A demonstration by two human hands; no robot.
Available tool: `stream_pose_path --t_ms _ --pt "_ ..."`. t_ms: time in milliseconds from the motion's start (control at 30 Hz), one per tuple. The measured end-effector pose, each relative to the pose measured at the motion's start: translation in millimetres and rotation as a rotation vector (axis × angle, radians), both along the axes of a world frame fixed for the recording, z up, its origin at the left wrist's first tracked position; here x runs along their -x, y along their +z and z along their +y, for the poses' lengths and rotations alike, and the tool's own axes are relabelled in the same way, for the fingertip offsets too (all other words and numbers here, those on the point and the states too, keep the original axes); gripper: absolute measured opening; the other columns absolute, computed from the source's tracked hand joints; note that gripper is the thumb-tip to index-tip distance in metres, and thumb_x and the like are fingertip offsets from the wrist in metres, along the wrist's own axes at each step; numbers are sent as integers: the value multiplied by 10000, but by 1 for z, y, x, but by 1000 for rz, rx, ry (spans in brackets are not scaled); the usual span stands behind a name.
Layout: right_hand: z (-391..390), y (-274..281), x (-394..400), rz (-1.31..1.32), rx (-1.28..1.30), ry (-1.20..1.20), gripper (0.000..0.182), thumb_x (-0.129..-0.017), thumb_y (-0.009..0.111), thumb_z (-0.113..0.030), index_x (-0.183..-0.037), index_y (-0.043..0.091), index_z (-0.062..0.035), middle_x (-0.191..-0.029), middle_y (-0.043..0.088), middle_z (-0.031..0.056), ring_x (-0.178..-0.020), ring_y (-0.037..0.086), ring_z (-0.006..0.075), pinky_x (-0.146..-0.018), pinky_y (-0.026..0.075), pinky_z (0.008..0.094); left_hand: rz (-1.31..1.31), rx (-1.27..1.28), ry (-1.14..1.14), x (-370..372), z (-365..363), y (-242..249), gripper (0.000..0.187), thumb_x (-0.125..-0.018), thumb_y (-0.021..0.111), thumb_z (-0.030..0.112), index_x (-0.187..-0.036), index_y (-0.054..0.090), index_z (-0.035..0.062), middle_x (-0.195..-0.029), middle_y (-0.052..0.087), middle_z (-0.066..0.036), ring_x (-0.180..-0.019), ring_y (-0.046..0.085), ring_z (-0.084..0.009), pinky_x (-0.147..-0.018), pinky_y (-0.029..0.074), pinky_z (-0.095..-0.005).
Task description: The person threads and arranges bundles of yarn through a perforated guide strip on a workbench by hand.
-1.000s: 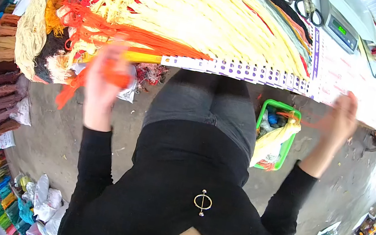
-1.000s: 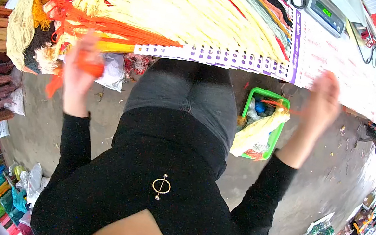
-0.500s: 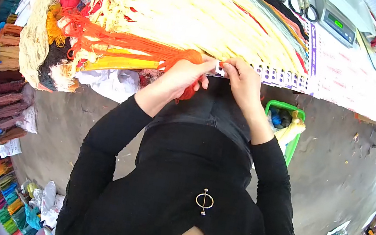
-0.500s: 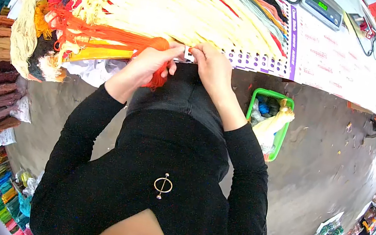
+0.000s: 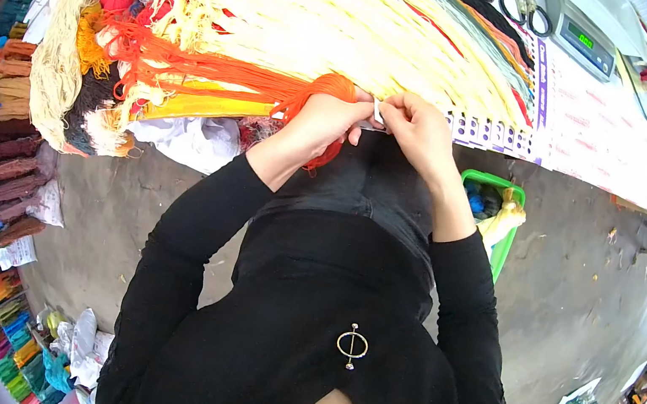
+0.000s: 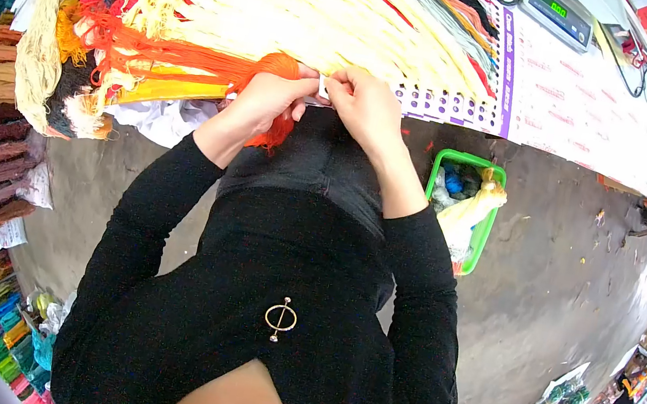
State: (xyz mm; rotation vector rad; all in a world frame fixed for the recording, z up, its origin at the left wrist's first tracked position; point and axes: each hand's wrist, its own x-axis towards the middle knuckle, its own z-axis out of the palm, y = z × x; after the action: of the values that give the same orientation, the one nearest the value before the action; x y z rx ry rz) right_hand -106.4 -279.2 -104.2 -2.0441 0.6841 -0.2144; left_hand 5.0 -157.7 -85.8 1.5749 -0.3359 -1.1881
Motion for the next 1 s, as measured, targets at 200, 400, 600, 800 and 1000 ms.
stream_pose_path --t_ms 200,400,600,800,1000 --pt "8 8 5 10 26 -21 218 -825 599 -276 -934 558 -91 -736 635 72 -706 631 259 -618 469 368 -171 -37 30 -12 25 7 163 -905 537 220 -864 577 68 -641 579 6 -439 473 -58 -396 342 -202" --pt "11 1 6 -38 21 -32 199 -826 606 -240 -949 539 -98 -729 629 57 -687 620 238 -619 463 343 706 592 70 -67 67 60 229 -935 465 99 -1146 492 17 -860 553 -33 -446 301 29 -325 244 -101" --pt "-1 -7 11 -359 -635 76 129 -884 559 -148 -943 520 -41 -724 605 31 -674 573 103 -634 429 234 -65 -68 -384 -2 12 19 282 -894 550 352 -832 624 87 -605 576 -5 -456 481 -54 -427 353 -200" --pt "10 15 8 59 68 67 179 -918 451 -255 -973 542 -111 -720 632 27 -727 622 242 -649 458 357 349 229 189 -107 92 33 137 -863 549 151 -862 591 20 -531 397 43 -427 335 -26 -367 244 -154" --pt "11 9 9 -5 79 47 182 -916 463 -251 -943 557 -98 -705 631 38 -705 625 248 -625 461 360 -476 230 897 -195 169 28 368 -931 519 231 -1221 500 6 -898 596 -27 -623 532 -83 -571 445 -212"
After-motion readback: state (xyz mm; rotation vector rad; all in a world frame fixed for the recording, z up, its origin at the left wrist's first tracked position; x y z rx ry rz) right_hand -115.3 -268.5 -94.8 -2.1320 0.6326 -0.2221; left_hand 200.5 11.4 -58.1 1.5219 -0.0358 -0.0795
